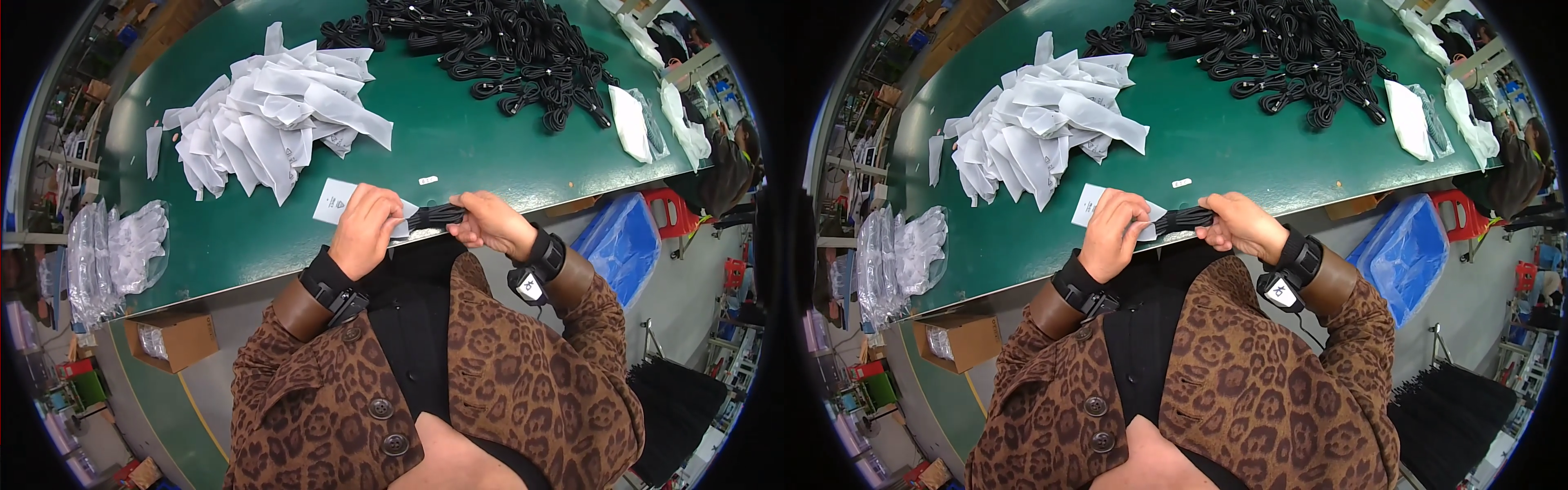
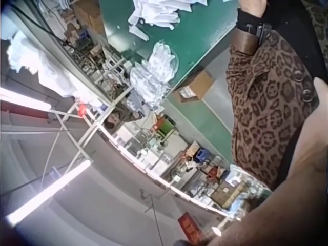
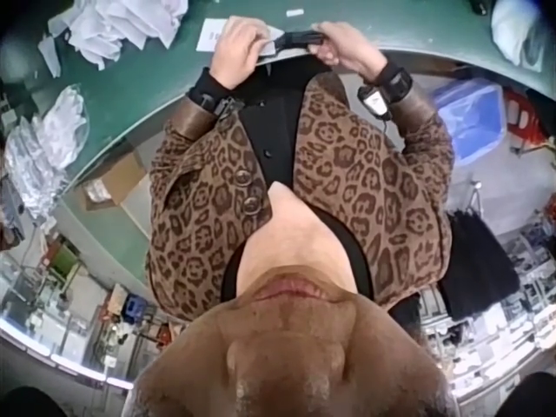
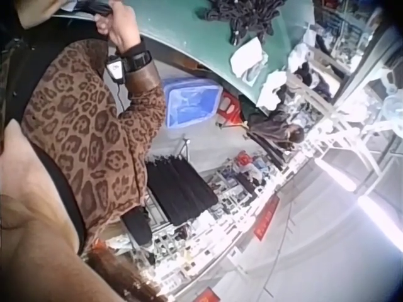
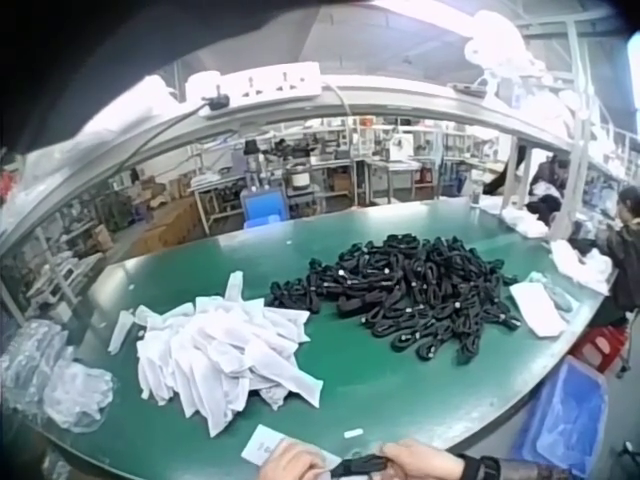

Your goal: The person puts cables into small white bags by hand, then places the bagged cables into a larger clear bag and passes it to another person. The person then pulls a new clear bag from a stack and continues bagging the small white bags.

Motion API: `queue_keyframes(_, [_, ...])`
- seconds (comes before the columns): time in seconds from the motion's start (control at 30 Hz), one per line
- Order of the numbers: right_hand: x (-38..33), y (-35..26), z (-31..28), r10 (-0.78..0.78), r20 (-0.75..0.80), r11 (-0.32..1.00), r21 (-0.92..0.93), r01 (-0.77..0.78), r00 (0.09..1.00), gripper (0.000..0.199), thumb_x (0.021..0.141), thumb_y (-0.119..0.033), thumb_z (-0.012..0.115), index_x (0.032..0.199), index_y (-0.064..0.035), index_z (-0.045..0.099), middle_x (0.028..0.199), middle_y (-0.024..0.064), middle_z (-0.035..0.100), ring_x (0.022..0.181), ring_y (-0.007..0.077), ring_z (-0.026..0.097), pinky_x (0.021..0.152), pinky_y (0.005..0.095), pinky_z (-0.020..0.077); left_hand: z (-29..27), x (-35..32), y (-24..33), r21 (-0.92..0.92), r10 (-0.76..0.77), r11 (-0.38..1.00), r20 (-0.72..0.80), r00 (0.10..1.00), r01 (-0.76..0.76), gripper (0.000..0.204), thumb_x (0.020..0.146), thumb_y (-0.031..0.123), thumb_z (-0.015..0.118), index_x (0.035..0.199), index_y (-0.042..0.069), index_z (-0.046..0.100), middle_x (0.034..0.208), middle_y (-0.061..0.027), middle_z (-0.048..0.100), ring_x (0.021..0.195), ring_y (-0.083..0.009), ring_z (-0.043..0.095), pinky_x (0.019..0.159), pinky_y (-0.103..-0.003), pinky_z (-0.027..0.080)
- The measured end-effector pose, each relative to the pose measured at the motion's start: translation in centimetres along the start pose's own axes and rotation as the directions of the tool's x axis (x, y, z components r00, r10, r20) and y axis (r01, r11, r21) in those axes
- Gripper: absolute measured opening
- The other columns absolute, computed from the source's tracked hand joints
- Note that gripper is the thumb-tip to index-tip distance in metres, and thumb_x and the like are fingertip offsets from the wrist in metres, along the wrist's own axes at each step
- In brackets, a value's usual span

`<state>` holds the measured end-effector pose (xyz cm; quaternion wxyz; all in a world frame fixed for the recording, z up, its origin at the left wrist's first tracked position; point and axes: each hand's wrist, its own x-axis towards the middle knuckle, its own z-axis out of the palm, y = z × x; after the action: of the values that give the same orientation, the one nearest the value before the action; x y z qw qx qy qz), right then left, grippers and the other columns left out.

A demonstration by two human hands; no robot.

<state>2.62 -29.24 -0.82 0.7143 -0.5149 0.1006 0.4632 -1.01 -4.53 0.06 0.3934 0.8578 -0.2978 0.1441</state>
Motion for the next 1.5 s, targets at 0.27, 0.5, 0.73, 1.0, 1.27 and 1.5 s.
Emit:
queue_keyframes(0.27, [-0.4,0.1,2.5,-0.757,0.278,0.169,-0.791,0.588,0.592,0.026,0.088,-0.005,0.061,0.114,0.0005,0.064,0.099,0.0102,0.059,0.075,0.0167,0.059,0.064,0.0249,0.0506,-0.4,1.6,0.2,0.028,-0.069,0.997,-0.097,0.993,0.072,0.015,0.075,-0.003,0.066,0.083,0.002,0.054,0.097,-0.0112,0.059,0.093,-0.0327,0.054,0.077,-0.037,0.045])
queue_keyframes(0.5, [0.3,-1.9,3.2,-0.805,0.523,-0.230,-0.709,0.667,0.278,0.044,0.077,0.004,0.071,0.119,-0.0056,0.064,0.111,0.0120,0.054,0.093,0.0244,0.059,0.079,0.0308,0.0519,-1.3,4.0,0.6,-0.189,-0.277,0.948,-0.093,0.956,0.256,0.007,0.084,0.003,0.064,0.085,0.002,0.057,0.098,-0.0072,0.059,0.090,-0.0218,0.055,0.075,-0.033,0.045])
queue_keyframes(0.73, [-0.4,-5.3,0.6,-0.945,0.312,-0.196,-0.774,0.601,0.094,0.041,0.078,0.001,0.071,0.117,-0.0056,0.062,0.109,0.0130,0.054,0.096,0.0278,0.059,0.081,0.0342,0.0519,-9.7,8.4,-4.8,-0.882,-0.566,0.447,-0.151,0.811,0.148,0.019,0.096,0.014,0.057,0.110,0.001,0.060,0.076,0.0036,0.052,0.066,-0.0059,0.046,0.058,-0.020,0.036])
queue_keyframes(1.0, [-6.0,-9.3,-24.8,-0.893,-0.076,0.288,-0.855,-0.432,-0.444,0.035,0.078,-0.018,0.072,0.107,-0.0013,0.062,0.107,0.0175,0.058,0.099,0.0357,0.056,0.089,0.0447,0.0459,-11.8,4.5,-8.0,-0.301,-0.405,0.911,-0.515,0.755,0.283,0.033,0.097,0.013,0.055,0.127,-0.001,0.052,0.125,-0.0110,0.056,0.110,-0.0185,0.055,0.098,-0.031,0.042])
queue_keyframes(1.27, [-10.1,-9.1,-34.3,-0.787,-0.516,0.610,-0.572,-0.548,-0.337,0.042,0.082,-0.030,0.070,0.111,-0.0003,0.061,0.113,0.0222,0.063,0.108,0.0383,0.059,0.091,0.0468,0.0472,-4.3,0.0,-6.6,-0.382,-0.413,0.868,-0.200,0.888,0.318,0.023,0.094,0.005,0.056,0.117,0.000,0.057,0.110,-0.0054,0.060,0.099,-0.0129,0.057,0.087,-0.025,0.045])
queue_keyframes(1.5, [-9.1,-9.3,-35.7,-0.771,-0.595,0.629,-0.656,-0.417,-0.225,0.035,0.085,-0.027,0.067,0.108,-0.0015,0.064,0.100,0.0204,0.068,0.097,0.0371,0.065,0.086,0.0453,0.0502,-1.7,0.6,-4.5,-0.397,-0.419,0.836,-0.014,0.908,0.379,0.018,0.094,0.005,0.058,0.111,-0.001,0.058,0.104,-0.0052,0.062,0.094,-0.0129,0.059,0.084,-0.026,0.047])
